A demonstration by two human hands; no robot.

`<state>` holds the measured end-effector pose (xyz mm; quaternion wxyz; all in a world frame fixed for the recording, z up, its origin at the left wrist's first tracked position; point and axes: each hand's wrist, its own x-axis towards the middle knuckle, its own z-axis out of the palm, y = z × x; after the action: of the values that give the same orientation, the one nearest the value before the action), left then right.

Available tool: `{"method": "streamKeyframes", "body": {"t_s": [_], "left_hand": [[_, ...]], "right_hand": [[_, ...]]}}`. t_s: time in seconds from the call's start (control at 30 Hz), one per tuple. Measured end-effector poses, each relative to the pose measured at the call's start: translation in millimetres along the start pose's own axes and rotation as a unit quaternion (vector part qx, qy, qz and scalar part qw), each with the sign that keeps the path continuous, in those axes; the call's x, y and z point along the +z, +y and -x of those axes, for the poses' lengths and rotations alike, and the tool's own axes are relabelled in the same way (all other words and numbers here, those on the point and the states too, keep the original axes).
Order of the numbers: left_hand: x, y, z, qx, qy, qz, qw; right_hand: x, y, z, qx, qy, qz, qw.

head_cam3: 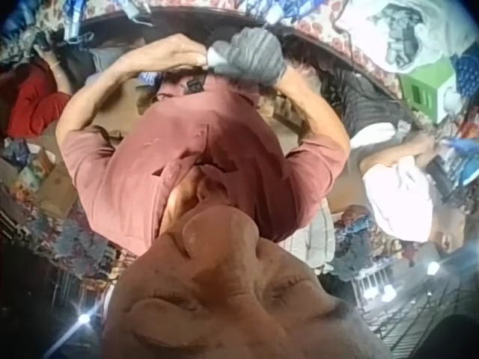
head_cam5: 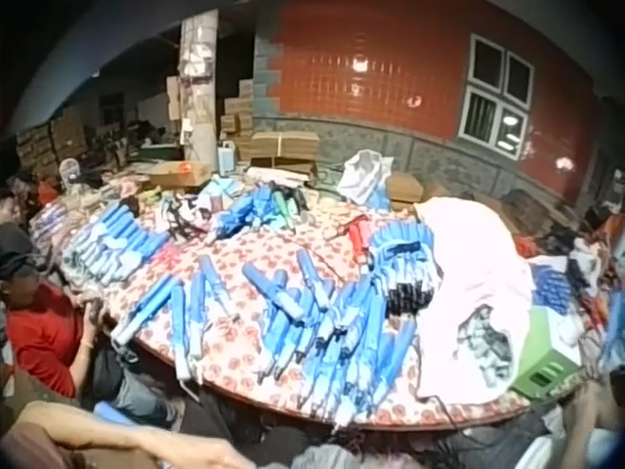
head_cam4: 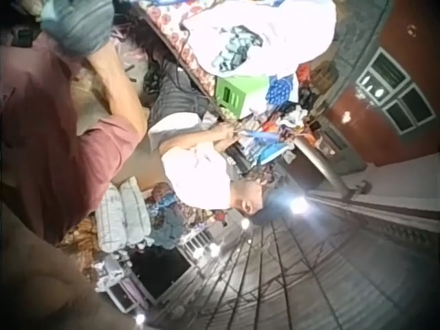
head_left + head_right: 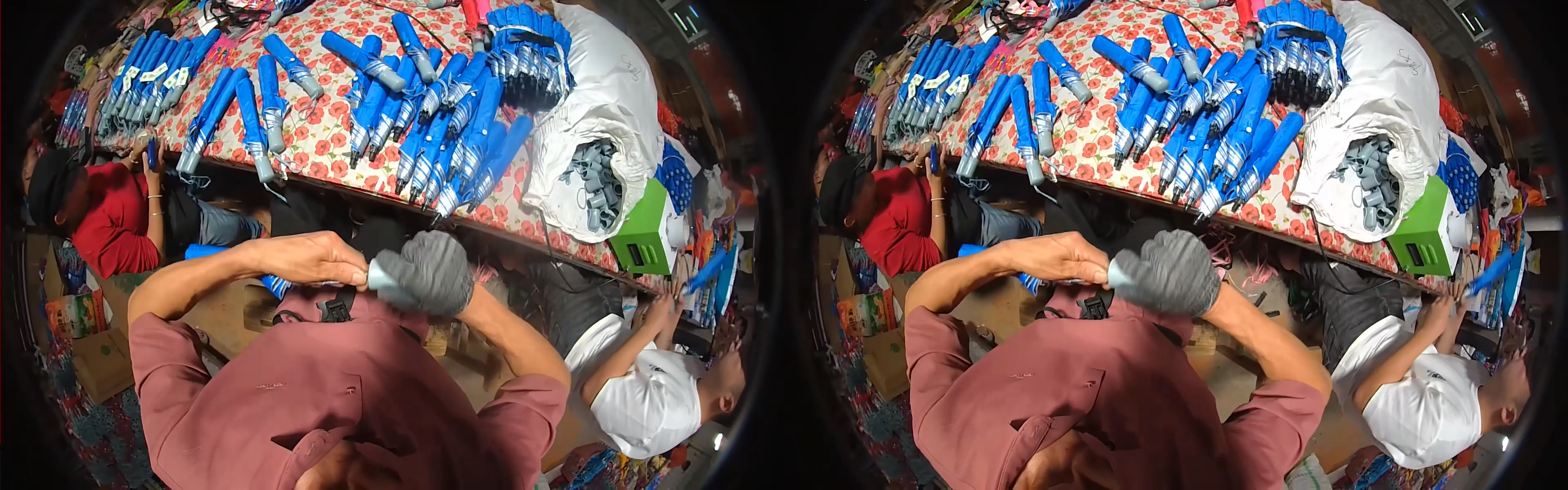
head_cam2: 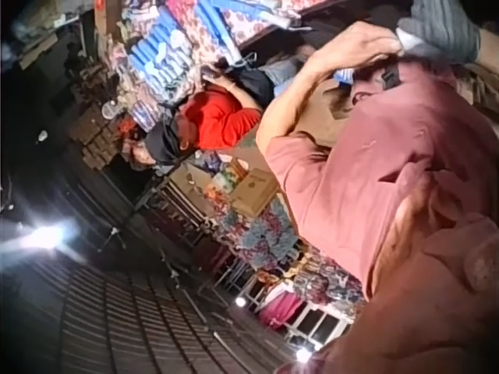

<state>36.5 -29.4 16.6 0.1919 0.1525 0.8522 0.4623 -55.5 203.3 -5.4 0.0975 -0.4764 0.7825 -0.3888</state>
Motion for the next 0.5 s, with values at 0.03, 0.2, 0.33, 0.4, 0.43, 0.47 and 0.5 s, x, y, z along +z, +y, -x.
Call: {"method": "streamKeyframes", "body": {"t_s": [0.03,0.2,0.33,0.4,0.43,0.47,0.5], "left_hand": [[3,5,-1,0.012,0.018,-0.080,0.997],[19,-1,-2,0.009,0.093,-0.258,0.962],[4,0,1,-0.002,0.011,-0.050,0.999],[-1,3,6,-0.009,-0.092,0.195,0.976],[0,2,5,-0.010,-0.093,0.195,0.976],[1,0,5,0.003,-0.064,0.096,0.993],[1,-3,4,0.017,-0.034,-0.005,0.999]], "right_hand": [[5,3,7,0.085,-0.018,-0.077,0.993],[35,52,1,-0.039,-0.016,-0.011,0.999],[9,25,-1,-0.159,-0.039,0.140,0.977],[-6,4,3,-0.208,-0.070,0.238,0.946],[-3,5,4,-0.207,-0.070,0.237,0.947],[4,8,5,-0.161,-0.061,0.184,0.968],[13,14,5,-0.114,-0.051,0.130,0.984]]}}
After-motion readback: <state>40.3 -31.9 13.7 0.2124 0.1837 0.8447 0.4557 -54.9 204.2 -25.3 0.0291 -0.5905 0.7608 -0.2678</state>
